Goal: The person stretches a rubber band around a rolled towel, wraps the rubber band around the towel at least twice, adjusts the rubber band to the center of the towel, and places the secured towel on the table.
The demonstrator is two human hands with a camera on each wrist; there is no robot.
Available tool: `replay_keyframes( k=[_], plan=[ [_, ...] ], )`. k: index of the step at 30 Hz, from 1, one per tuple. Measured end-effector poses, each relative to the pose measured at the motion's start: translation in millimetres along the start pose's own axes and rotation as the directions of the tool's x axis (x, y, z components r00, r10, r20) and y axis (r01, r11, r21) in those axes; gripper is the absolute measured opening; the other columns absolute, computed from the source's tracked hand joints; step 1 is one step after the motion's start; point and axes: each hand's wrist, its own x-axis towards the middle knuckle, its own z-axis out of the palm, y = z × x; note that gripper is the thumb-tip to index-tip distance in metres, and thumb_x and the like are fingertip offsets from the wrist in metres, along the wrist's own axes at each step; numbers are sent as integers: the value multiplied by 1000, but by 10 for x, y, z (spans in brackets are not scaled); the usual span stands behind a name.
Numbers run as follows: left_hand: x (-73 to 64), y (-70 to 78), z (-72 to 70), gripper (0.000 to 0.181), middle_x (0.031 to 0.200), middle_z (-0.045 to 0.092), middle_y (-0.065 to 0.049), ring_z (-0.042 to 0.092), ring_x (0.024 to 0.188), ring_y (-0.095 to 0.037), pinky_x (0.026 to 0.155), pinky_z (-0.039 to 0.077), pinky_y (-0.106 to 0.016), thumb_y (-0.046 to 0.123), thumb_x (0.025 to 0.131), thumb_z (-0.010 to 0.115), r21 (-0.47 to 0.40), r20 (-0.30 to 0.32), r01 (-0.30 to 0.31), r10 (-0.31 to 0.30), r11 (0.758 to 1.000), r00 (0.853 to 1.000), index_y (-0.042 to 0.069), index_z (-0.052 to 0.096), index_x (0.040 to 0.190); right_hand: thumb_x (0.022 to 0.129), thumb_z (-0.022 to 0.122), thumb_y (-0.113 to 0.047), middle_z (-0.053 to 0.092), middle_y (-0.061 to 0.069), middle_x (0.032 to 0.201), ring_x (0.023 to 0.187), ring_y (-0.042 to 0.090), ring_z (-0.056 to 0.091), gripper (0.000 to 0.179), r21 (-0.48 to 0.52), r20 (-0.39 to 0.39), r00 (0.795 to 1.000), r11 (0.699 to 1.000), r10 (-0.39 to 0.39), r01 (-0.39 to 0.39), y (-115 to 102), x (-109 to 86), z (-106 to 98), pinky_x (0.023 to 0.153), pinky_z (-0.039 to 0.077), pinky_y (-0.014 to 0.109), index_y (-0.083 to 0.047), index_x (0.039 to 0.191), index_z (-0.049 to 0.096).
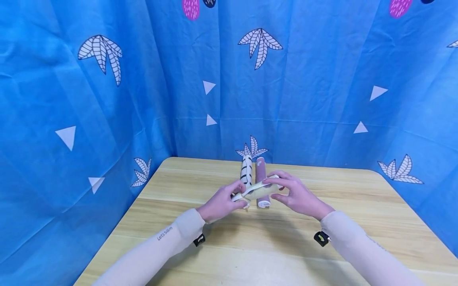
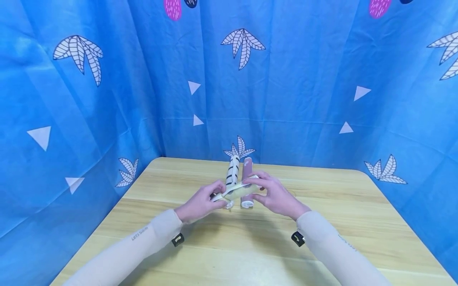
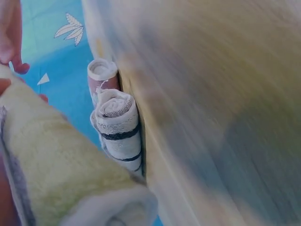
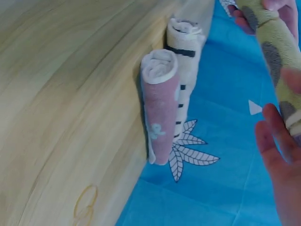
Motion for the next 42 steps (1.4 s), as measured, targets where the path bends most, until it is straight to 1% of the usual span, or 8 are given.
replay_keyframes(
  k=[4,7,10,14,18,31,38,42],
  plan=[
    [-4,-18,4,24,117,67,1,62,97,-18,74,54,-32,26,93,72,-4,26,3,-3,1000,1000,30,52,106,82,80,1,63,1,123,110,22,63,50,-67,-35,999,998,-13,10,3,-12,21,92,56,45,-21,125,70],
    [-24,1,27,27,109,65,3,60,86,-14,68,51,-28,29,93,72,171,2,-55,55,984,998,29,52,110,84,79,-1,65,-2,114,102,17,64,45,-70,-46,999,997,20,-23,-2,-15,29,85,58,38,-20,124,71],
    [-52,15,63,31,109,66,4,64,85,-12,72,55,-25,29,92,73,450,-17,-178,207,875,978,26,55,117,86,77,-4,67,-4,108,94,12,63,40,-67,-47,997,995,64,-67,-4,-13,26,79,57,32,-17,124,71],
    [-70,-14,96,40,121,68,-1,71,100,-15,85,59,-29,19,89,77,652,-10,-299,403,697,915,22,59,125,88,76,-9,68,-4,105,86,10,60,35,-82,-61,993,991,98,-103,-14,-2,25,73,55,28,-14,123,71],
    [-81,-38,101,45,118,70,-3,71,100,-16,84,59,-28,12,85,79,690,-6,-335,469,641,883,20,62,127,88,76,-10,71,-2,106,84,11,60,33,-95,-75,992,989,105,-112,-34,4,34,70,53,28,-13,121,72],
    [-57,40,130,20,105,65,1,62,88,-9,82,58,-22,22,91,75,748,35,-283,391,600,920,17,66,109,91,74,-13,71,-2,101,79,12,60,27,-30,-72,981,983,179,-182,-73,59,58,68,53,27,-13,118,74],
    [-40,-6,82,19,102,65,-2,61,83,-11,78,58,-22,18,87,78,755,78,-350,454,554,888,16,65,101,92,73,-15,70,-2,99,68,13,55,28,57,-25,965,964,263,-261,-52,56,44,57,48,26,-14,120,73],
    [-37,-9,35,18,101,65,1,59,79,-9,70,55,-18,17,88,76,685,43,-330,416,649,908,18,60,96,92,72,-16,68,3,90,62,13,51,29,131,9,958,950,285,-284,-36,50,10,51,44,25,-12,121,72]
  ],
)
